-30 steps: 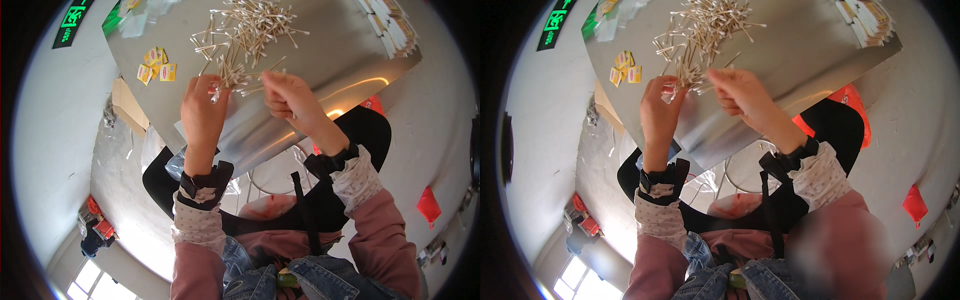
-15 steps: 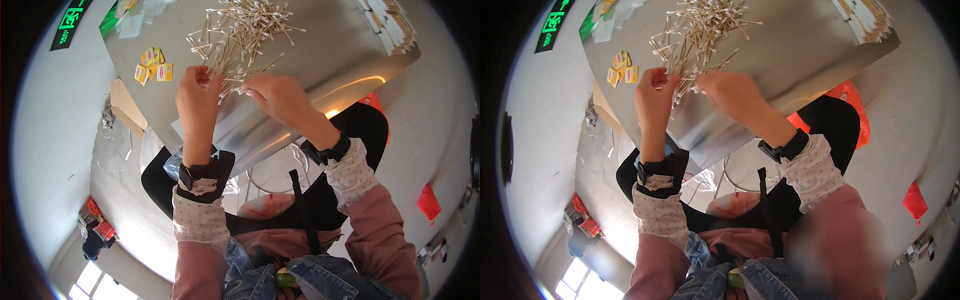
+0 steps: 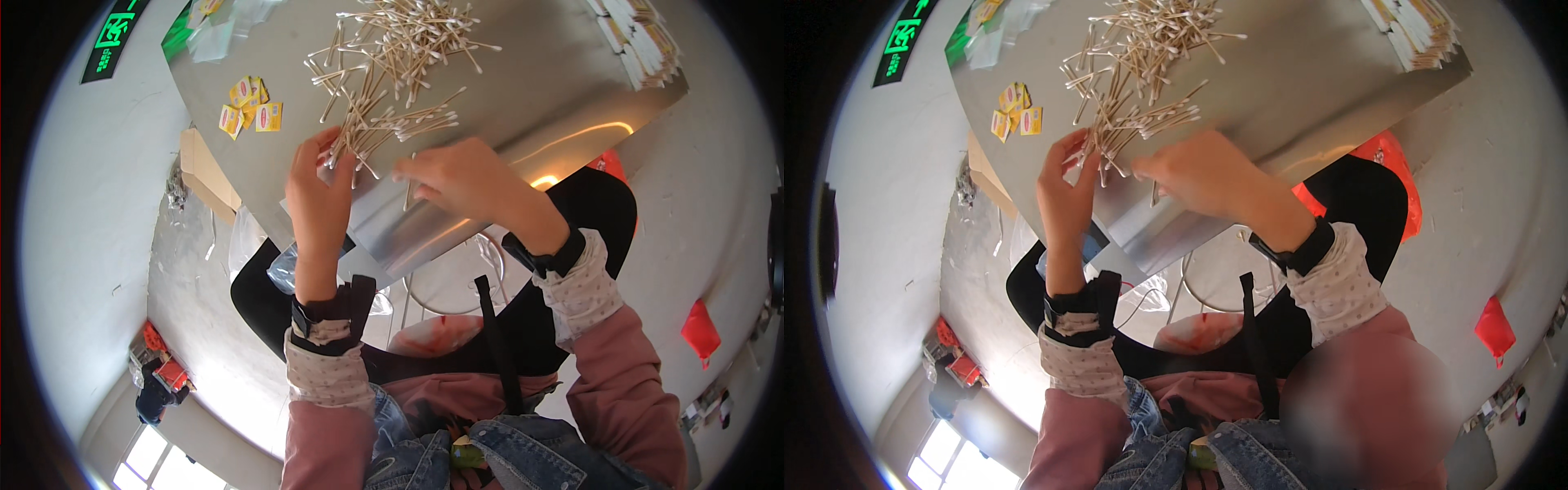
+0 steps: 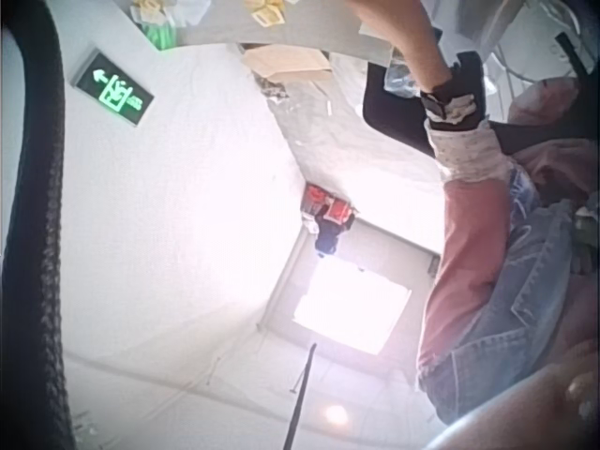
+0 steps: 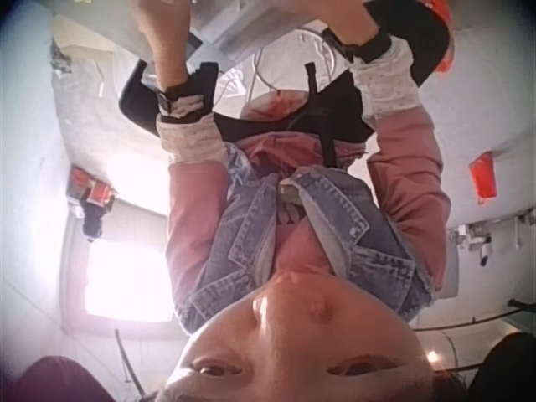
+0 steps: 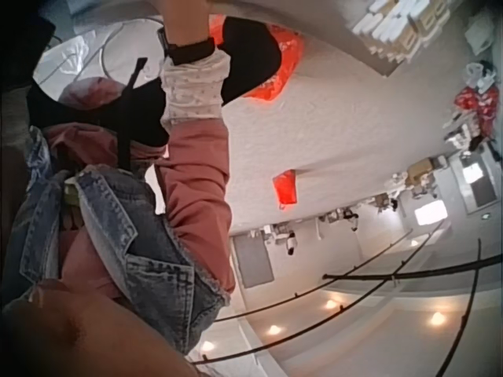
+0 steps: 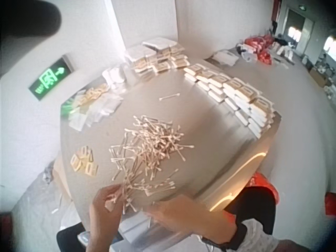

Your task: The person is counting and neatly arranging cotton swabs into small plastic packages.

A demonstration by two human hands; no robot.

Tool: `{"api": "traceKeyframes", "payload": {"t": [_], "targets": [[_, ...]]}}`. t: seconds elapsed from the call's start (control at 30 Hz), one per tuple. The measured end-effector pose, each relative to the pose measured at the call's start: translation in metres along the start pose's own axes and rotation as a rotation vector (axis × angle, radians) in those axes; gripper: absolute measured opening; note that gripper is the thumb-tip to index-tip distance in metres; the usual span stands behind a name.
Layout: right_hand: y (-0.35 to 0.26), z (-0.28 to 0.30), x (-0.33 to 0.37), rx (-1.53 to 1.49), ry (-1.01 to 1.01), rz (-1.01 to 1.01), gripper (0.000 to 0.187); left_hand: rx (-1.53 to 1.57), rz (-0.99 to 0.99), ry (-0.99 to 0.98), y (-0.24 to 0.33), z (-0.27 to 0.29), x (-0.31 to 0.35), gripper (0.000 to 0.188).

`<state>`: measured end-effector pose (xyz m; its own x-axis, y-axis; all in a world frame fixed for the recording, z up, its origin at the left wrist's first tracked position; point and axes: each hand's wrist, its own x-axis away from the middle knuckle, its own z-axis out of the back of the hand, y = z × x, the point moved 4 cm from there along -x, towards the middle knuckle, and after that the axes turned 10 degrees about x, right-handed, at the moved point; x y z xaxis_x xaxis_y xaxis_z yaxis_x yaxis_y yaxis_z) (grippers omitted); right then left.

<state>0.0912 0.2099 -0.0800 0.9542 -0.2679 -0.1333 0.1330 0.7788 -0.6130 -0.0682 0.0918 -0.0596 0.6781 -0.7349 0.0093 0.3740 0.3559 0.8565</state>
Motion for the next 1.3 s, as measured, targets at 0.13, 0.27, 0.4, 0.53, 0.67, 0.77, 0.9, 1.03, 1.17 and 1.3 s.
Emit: {"api": "traceKeyframes", "payload": {"t": [0.13, 0.27, 0.4, 0.53, 0.67, 0.77, 0.9, 1.03, 1.17, 1.3], "targets": [[-0.005, -0.009, -0.004, 0.096, 0.057, 0.038, 0.015, 0.024, -0.005, 0.011, -0.005, 0.008, 0.02, 0.037], [0.002, -0.016, -0.019, 0.111, 0.183, -0.07, 0.015, 0.065, 0.003, -0.003, -0.002, -0.001, 0.028, 0.045], [0.004, -0.014, -0.026, 0.002, 0.239, -0.023, 0.009, -0.032, -0.044, 0.008, 0.008, -0.013, 0.03, 0.051], [0.017, 0.001, -0.019, 0.013, 0.255, -0.046, 0.028, -0.204, -0.164, 0.092, 0.016, -0.02, 0.024, 0.053], [0.02, 0.008, -0.017, 0.104, 0.231, -0.084, 0.046, -0.201, -0.197, 0.104, 0.011, -0.03, 0.014, 0.037], [0.019, 0.012, -0.022, 0.148, 0.244, -0.07, 0.046, -0.195, -0.283, 0.118, 0.013, -0.031, 0.011, 0.024], [0.02, 0.013, -0.025, 0.159, 0.069, -0.107, 0.045, -0.193, -0.309, 0.107, 0.015, -0.035, 0.018, 0.019], [0.02, 0.017, -0.029, 0.241, 0.031, -0.105, 0.038, -0.159, -0.354, 0.114, 0.016, -0.035, 0.022, 0.019], [0.029, 0.012, -0.031, 0.169, 0.218, -0.072, 0.028, -0.147, -0.348, 0.165, 0.009, -0.033, 0.025, 0.021], [0.037, 0.011, -0.032, 0.139, 0.247, -0.085, 0.02, -0.149, -0.364, 0.166, 0.005, -0.028, 0.024, 0.019]]}}
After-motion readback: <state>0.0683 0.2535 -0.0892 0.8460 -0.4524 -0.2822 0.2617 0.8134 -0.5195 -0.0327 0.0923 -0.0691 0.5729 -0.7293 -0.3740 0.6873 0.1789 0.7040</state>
